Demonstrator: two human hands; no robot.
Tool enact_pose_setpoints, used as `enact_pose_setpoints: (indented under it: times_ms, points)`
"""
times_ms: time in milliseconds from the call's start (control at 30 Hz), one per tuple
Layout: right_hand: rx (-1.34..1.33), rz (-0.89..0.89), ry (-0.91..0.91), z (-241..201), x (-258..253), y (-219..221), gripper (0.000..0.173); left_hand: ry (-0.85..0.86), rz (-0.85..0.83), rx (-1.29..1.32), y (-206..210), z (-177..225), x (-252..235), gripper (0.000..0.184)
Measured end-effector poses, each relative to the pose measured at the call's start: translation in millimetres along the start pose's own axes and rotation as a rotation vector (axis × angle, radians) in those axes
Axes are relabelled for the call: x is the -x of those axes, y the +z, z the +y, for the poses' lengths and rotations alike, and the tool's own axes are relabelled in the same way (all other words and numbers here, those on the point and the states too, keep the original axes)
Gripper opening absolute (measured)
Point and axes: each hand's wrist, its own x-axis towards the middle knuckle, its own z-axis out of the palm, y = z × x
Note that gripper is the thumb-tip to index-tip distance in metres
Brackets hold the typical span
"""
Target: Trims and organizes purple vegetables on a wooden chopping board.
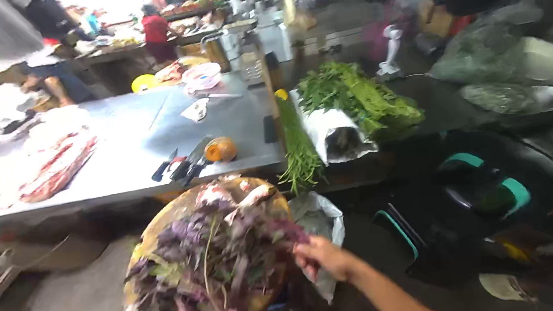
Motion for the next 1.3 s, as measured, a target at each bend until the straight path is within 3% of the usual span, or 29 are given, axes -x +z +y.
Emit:
enact_pose_setpoints:
  times_ms: [167,300,367,500,700,933,1200,1300]
  points:
    - [0.066,0.024,-0.267,-71.5,12.2,-29.9,0.021,-0.076,0.078,0.035,-5.1,10.1,-16.5,0.020]
    - [0.244,0.011,-0.378,-97.8,6.2,-37.1,0.022,-0.269,-0.041,0.239,1.4,-22.2,-19.1,0.038]
    - [0.363,0.062,-0.360,-96.9,-1.9,-25.3,0.023,-0.346,-0.062,0.287,16.5,-40.1,-13.5,0.037]
    - [0.609,0.074,-0.181,-54.7,-13.3,15.1,0.032,-0.400,-0.040,0.227,51.2,-63.6,1.6,0.032]
    - [0.828,-0.123,0.086,79.4,-13.3,45.0,0.041,-0.397,-0.007,0.049,50.7,-66.1,4.0,0.054]
    - [0.905,-0.287,0.108,79.1,-16.0,30.5,0.037,-0.372,-0.097,0.021,31.6,-74.4,5.7,0.041]
    - [0.484,-0.136,0.096,83.8,-9.8,22.0,0.034,-0.387,-0.164,-0.100,30.2,-62.4,-14.1,0.029]
    - [0.474,-0.105,0.125,84.9,-9.9,20.5,0.032,-0.409,-0.147,-0.145,34.2,-61.9,-13.9,0.026]
